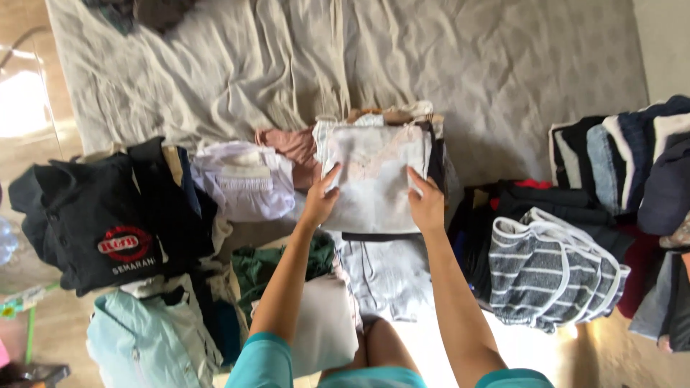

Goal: Picking up folded garments from a bed and placing them neatly into a wardrobe shelf.

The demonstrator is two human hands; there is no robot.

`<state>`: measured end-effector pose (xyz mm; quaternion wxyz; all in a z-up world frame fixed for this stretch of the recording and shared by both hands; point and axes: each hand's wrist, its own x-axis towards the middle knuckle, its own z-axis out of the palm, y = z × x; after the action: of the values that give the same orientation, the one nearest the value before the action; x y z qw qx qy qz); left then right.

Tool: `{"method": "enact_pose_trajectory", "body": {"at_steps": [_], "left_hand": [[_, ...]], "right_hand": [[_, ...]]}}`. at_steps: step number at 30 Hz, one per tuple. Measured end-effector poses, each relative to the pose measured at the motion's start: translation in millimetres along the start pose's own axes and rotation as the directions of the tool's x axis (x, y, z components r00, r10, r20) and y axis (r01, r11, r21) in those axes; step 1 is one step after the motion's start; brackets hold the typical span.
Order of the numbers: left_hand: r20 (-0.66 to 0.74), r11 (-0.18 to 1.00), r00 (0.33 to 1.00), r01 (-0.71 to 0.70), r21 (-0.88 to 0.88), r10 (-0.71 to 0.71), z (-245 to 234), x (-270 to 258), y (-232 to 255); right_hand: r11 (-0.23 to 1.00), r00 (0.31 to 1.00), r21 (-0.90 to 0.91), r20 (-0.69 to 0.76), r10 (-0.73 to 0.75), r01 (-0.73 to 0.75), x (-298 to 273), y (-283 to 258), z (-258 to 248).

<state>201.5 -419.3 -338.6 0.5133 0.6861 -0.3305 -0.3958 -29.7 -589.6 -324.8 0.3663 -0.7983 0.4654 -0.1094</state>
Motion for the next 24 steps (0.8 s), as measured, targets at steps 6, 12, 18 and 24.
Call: {"method": "enact_pose_trajectory", "body": {"at_steps": [6, 12, 18, 24], "left_hand": [[-0.088, 0.995, 0.993, -0.067, 0.08, 0.074, 22, -24, 19], [-0.015, 0.988, 0.992, 0.127, -0.084, -0.129, 16, -34, 22], [0.098, 0.982, 0.981, 0.159, 0.1, -0.169, 13, -34, 46], [0.044, 0.908, 0.986, 0.132, 0.397, -0.162, 16, -61, 87]], "right_hand": [[0.996, 0.989, 0.016, -0.119, 0.084, -0.083, -37, -43, -24], [0.963, 0.96, 0.037, 0.096, 0.262, -0.267, -48, -55, -38], [0.964, 0.997, -0.264, 0.067, 0.033, -0.014, -47, -29, -7], [0.934, 0.96, -0.341, -0.214, -0.183, 0.102, -65, -10, 11]]}}
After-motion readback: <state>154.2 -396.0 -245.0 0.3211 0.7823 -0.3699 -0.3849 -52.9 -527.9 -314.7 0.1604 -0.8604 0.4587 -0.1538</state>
